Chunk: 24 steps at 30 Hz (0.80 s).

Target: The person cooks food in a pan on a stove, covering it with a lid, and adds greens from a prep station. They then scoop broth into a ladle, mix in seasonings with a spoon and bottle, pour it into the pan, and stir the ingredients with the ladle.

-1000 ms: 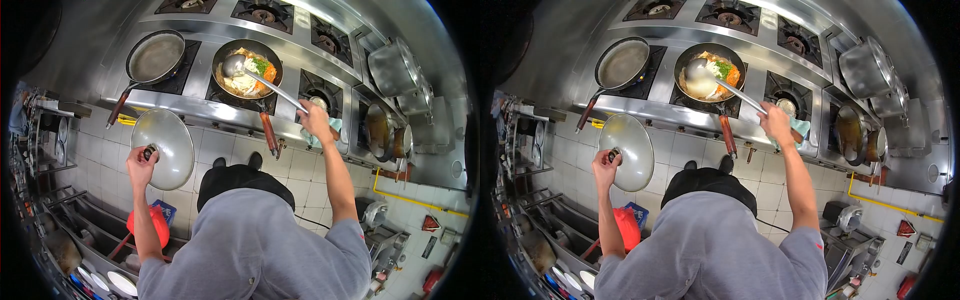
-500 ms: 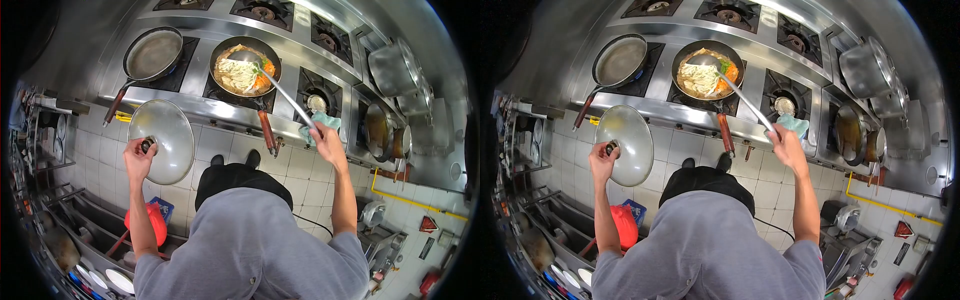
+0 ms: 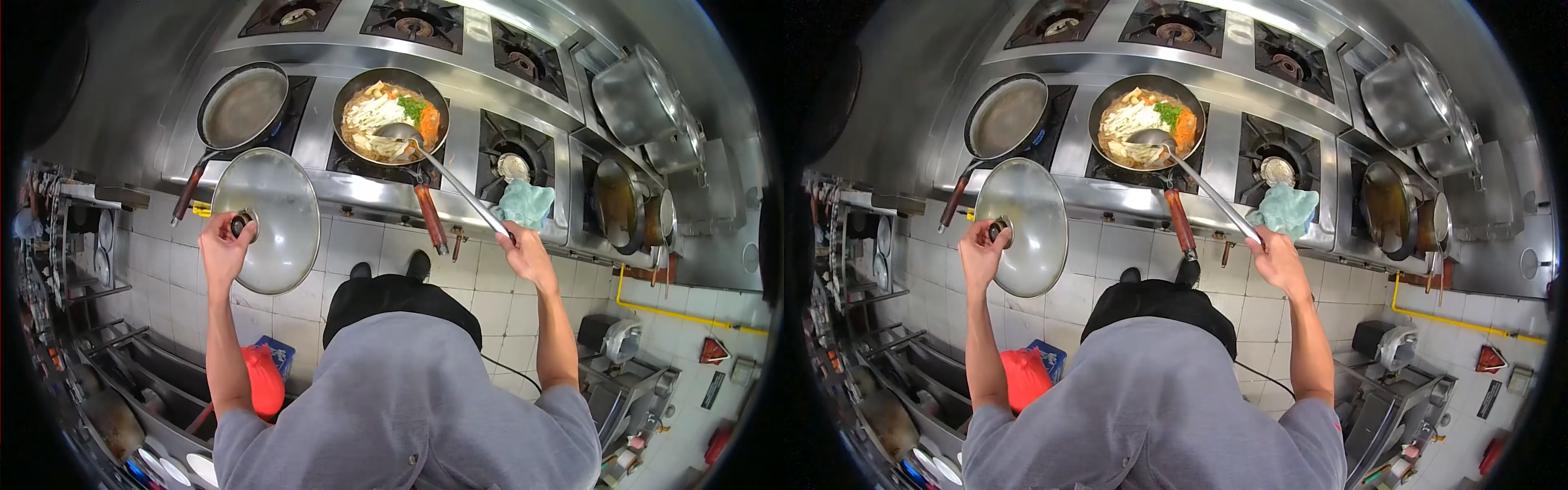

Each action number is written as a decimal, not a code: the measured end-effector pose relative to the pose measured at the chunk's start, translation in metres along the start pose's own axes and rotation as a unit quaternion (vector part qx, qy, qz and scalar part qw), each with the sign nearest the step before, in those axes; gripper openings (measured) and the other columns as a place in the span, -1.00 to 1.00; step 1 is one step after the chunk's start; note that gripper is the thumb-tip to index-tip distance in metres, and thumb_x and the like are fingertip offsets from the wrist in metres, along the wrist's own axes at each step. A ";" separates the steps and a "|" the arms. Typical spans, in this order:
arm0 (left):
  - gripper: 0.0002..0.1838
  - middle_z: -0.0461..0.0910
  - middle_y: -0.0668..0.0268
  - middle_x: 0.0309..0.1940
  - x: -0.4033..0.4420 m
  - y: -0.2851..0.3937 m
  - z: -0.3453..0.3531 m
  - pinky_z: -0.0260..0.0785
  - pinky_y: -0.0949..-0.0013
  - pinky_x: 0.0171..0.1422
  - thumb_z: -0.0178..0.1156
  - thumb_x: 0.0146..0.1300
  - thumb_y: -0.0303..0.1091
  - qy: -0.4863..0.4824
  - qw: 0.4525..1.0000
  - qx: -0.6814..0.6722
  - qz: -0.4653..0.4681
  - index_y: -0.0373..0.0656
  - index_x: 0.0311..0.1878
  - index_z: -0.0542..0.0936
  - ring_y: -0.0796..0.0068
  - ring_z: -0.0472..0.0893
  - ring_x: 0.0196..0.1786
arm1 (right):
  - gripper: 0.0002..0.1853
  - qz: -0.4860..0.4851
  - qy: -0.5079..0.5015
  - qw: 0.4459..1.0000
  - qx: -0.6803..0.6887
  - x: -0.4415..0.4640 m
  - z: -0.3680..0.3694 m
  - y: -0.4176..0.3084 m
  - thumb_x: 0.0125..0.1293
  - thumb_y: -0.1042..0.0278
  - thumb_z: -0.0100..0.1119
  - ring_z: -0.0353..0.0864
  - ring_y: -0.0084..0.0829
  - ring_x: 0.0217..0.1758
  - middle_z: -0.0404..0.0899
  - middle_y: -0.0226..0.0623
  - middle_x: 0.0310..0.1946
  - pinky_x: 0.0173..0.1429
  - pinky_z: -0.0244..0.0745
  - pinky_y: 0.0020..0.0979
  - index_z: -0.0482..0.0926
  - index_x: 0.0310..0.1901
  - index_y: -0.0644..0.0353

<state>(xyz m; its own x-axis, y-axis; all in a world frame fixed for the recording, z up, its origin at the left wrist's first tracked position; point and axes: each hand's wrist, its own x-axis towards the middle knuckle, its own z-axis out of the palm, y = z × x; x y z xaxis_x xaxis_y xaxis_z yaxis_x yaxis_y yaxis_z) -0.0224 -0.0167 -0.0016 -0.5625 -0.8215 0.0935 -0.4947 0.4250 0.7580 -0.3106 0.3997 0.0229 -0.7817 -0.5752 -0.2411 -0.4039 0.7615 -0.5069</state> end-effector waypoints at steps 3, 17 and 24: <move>-0.72 0.51 0.40 -0.56 0.013 0.004 -0.001 0.28 0.55 -0.41 0.45 0.01 -0.41 0.002 1.000 -0.022 0.015 -0.40 -0.27 0.63 0.70 0.38 -0.50 | -0.75 0.023 0.020 0.998 0.050 -0.007 -0.005 -0.006 0.32 0.26 0.18 0.41 -0.25 -0.55 0.44 -0.06 -0.61 -0.35 0.34 -0.24 0.56 -0.22 0.34; -0.68 0.46 0.50 -0.60 0.108 0.076 0.002 0.30 0.55 -0.48 0.43 0.06 -0.21 -0.016 0.999 0.018 0.040 -0.30 -0.28 0.66 0.73 0.43 -0.55 | -0.62 0.077 0.091 0.980 0.158 0.058 0.171 0.077 0.32 0.13 0.18 0.36 -0.25 -0.62 0.46 -0.06 -0.68 -0.35 0.36 -0.14 0.56 -0.40 0.38; -0.61 0.59 0.29 -0.61 0.136 0.106 0.038 0.39 0.41 -0.34 0.44 -0.06 -0.14 -0.047 0.995 0.053 0.075 -0.34 -0.36 0.68 0.56 0.55 -0.51 | -0.64 0.092 0.120 0.953 0.264 0.062 0.204 0.071 0.31 0.23 0.17 0.34 -0.38 -0.63 0.39 -0.07 -0.73 -0.38 0.36 -0.18 0.51 -0.50 0.40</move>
<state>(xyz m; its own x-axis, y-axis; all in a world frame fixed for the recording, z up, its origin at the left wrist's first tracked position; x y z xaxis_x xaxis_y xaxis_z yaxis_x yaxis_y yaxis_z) -0.1765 -0.0694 0.0673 -0.6931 -0.7079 0.1360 -0.4636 0.5823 0.6678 -0.2908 0.3569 -0.1969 -0.9282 -0.3130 -0.2014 -0.0043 0.5502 -0.8351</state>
